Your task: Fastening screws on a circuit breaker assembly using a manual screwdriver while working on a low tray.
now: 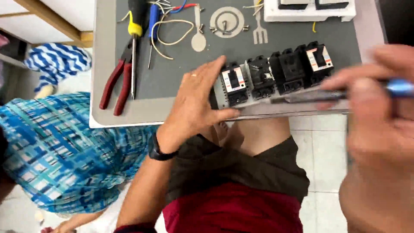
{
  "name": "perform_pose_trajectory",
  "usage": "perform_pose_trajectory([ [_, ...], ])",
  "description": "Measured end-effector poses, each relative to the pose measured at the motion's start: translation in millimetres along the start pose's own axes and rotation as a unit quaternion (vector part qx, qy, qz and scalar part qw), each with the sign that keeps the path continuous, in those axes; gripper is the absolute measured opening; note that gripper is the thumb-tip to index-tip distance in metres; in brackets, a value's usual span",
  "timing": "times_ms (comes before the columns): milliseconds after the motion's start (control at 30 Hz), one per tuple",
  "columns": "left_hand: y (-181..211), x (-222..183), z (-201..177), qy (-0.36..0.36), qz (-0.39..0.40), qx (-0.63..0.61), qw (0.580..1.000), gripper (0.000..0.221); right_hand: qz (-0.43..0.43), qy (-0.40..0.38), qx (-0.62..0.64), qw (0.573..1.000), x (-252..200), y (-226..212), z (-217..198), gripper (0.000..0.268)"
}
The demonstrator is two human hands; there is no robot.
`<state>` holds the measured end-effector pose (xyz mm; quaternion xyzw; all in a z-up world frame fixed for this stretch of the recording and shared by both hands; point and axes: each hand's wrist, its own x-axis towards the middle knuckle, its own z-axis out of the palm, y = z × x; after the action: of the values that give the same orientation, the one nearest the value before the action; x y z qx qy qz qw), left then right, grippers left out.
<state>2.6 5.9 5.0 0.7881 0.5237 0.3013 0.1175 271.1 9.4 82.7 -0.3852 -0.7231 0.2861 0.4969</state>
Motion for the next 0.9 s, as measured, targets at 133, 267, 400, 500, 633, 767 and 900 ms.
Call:
perform_pose_trajectory([
  [133,-3,-2,-1,0.020,0.012,-0.018,1.000,0.094,-0.064,-0.037,-0.031,0.997,19,-20,27,0.019],
  [267,-3,-3,-5,0.009,0.016,-0.034,0.999,0.085,-0.162,-0.078,-0.133,0.975,29,-18,39,0.016],
  [400,-4,-4,-6,0.012,0.023,-0.028,0.999,0.084,-0.165,-0.101,-0.152,0.969,35,-13,41,0.014],
  [500,-6,-3,-4,0.015,0.025,-0.029,0.999,0.087,-0.198,-0.122,-0.316,0.920,35,-11,32,0.010],
  [633,-6,-3,-4,0.013,0.025,-0.029,0.999,0.083,-0.279,-0.158,-0.351,0.880,50,-23,41,0.008],
  [767,-6,-4,-3,0.021,0.023,-0.022,0.999,0.083,-0.309,-0.176,-0.387,0.851,61,-25,49,0.011],
  [900,-5,-3,-3,0.020,0.015,-0.020,0.999,0.084,-0.288,-0.264,-0.310,0.867,78,-30,50,0.024],
])
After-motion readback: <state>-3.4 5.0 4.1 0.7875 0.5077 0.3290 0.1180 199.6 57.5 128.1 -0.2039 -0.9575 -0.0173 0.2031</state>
